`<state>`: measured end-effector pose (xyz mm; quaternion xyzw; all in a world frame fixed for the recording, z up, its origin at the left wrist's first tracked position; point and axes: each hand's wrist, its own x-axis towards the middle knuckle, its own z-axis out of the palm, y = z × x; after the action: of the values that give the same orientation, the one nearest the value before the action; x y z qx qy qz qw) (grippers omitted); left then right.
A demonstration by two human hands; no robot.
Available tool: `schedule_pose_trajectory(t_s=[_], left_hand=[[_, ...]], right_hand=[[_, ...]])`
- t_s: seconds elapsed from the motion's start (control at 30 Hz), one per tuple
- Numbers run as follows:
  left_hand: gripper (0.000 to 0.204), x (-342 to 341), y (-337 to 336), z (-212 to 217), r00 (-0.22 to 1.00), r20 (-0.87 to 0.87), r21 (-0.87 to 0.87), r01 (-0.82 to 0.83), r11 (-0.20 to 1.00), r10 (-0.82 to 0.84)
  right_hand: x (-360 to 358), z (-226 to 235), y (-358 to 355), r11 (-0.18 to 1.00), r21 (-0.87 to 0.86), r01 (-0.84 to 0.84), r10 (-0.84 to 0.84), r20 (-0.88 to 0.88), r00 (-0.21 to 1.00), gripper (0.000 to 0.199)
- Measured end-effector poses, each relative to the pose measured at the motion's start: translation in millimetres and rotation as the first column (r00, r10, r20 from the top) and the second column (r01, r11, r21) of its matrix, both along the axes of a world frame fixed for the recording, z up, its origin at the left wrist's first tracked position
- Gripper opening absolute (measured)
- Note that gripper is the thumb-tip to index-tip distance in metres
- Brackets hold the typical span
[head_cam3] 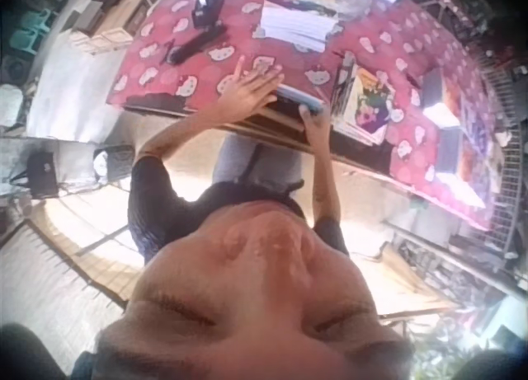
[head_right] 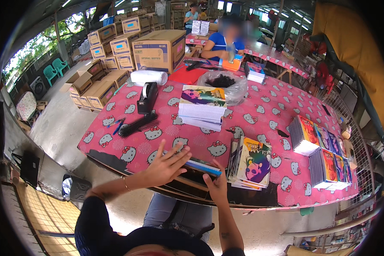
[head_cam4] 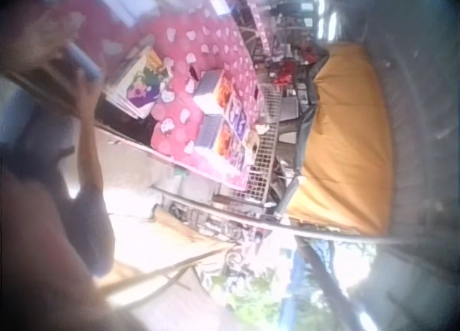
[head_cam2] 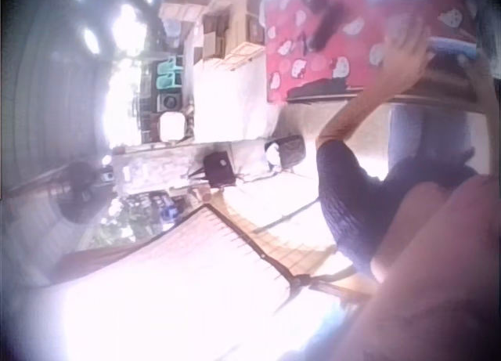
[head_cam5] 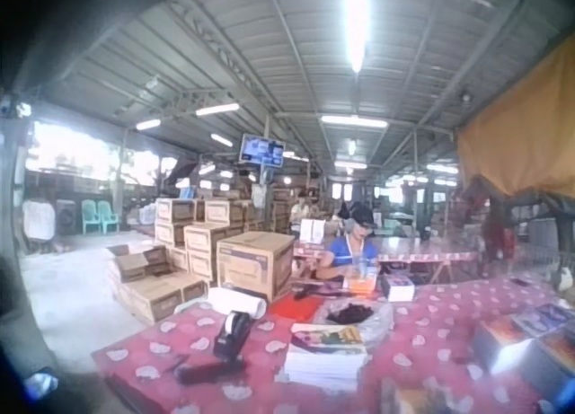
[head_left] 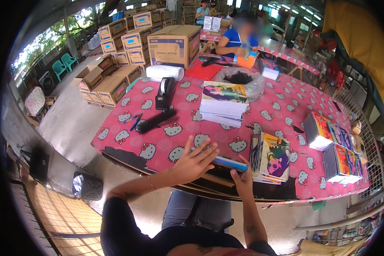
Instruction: The person assembles spiral notebooks by inserting plastic coils into the holes of stacks of paper and covers, then stacking the finished items.
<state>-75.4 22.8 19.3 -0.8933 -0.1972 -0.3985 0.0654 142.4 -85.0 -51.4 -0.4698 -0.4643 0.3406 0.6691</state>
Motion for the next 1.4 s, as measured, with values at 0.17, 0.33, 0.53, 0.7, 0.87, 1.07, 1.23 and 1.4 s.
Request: schedule_pose_trajectory(t_s=[0.17,0.33,0.53,0.7,0.87,1.07,1.23,1.4], left_hand=[[0.056,-16.3,-13.8,-72.3,0.666,0.551,-0.834,0.429,0.347,0.503],[0.05,-44.9,90.0,-82.3,0.965,0.032,-0.631,-0.182,0.754,0.26],[0.04,-138.4,234.8,-143.1,0.699,-0.223,-0.075,-0.707,0.703,0.679],[0.039,-89.1,207.8,-131.5,0.82,-0.095,0.029,-0.565,0.825,0.565],[0.033,-80.3,165.1,-97.7,0.842,-0.033,-0.029,-0.54,0.841,0.539],[0.03,-36.2,50.2,-72.6,0.627,0.661,-0.66,0.223,0.718,0.412],[0.035,-23.2,-12.8,-84.1,0.802,0.51,-0.756,0.246,0.606,0.31],[0.044,-49.7,5.0,-19.3,0.773,0.562,-0.624,0.161,0.765,0.295]], right_hand=[[-16.0,-9.7,13.1,0.994,0.075,0.078,-0.093,0.226,0.97,0.061],[36.3,-33.3,-12.7,0.983,-0.005,0.184,-0.18,0.181,0.967,0.047],[27.4,-27.7,6.4,0.994,0.051,0.095,-0.101,0.119,0.988,0.046],[39.3,-36.8,6.9,0.994,0.007,0.11,-0.109,0.155,0.982,0.047],[35.5,-21.1,16.2,0.991,0.077,0.107,-0.116,0.12,0.986,0.059],[24.6,7.8,7.6,0.994,0.042,0.098,-0.099,0.022,0.995,0.077],[16.5,11.7,7.2,0.985,-0.161,0.06,-0.045,0.097,0.994,0.077],[-12.5,62.7,7.9,0.886,0.379,0.267,-0.459,0.639,0.617,0.061]])
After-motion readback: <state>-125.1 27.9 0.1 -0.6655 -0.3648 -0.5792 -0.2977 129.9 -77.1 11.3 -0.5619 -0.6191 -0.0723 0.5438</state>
